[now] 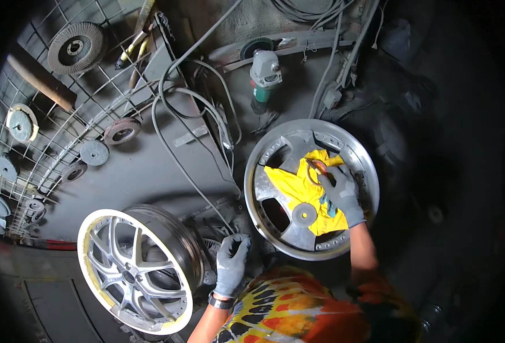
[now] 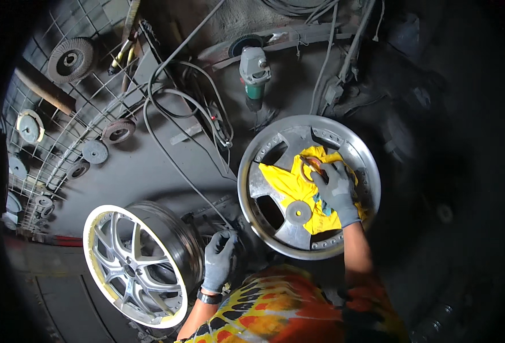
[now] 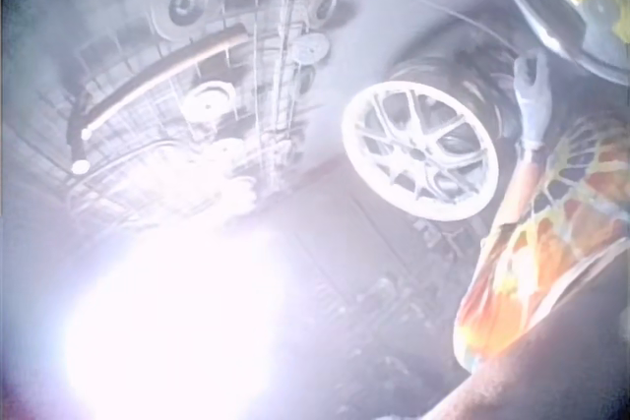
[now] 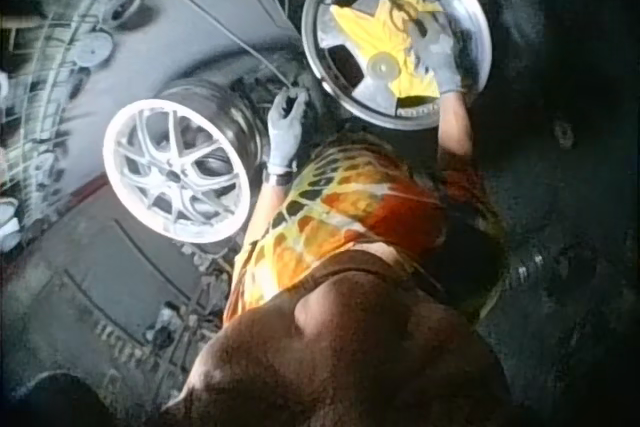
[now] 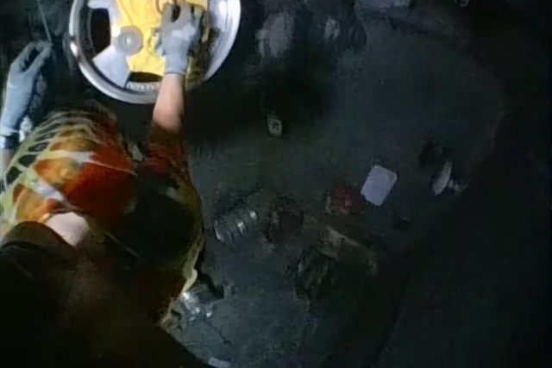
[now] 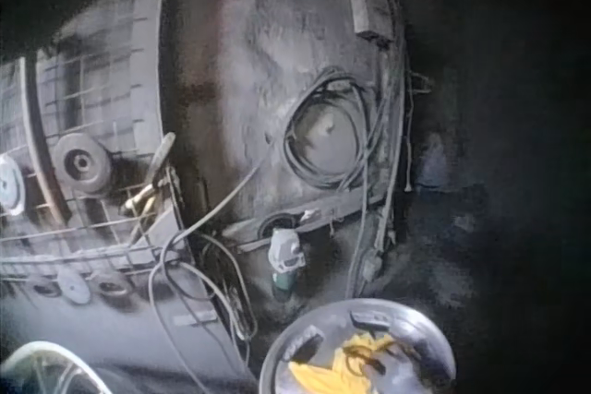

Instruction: The person cleans a wheel rim with a cloth by hand, puts on gloves, and applies sandpaper and tape to different parts of the rim while moving around the service bay.

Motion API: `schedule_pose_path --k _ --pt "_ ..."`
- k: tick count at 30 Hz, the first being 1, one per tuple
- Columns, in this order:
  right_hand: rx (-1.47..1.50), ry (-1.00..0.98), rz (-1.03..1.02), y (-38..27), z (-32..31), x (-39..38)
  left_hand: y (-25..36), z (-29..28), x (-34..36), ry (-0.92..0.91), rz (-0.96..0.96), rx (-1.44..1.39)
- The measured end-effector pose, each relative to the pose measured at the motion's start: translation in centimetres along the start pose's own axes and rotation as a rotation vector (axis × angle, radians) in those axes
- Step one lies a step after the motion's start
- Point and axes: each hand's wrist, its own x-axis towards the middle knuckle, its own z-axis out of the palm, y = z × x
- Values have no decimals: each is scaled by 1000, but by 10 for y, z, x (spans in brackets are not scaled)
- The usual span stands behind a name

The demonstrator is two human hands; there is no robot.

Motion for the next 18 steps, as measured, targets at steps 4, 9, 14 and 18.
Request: schedule_pose_path --k 4,9,14,18 --pt "201 115 -156 -37 2 59 0 4 5 37 -32 -5" --pt "603 207 -135 -85 78 175 13 8 0 57 -101 -39" --pt "961 114 -138 -121 119 259 12 -4 -18 206 -151 -73" --pt "1007 148 -152 -122 139 273 2 -18 -34 368 -43 -31"
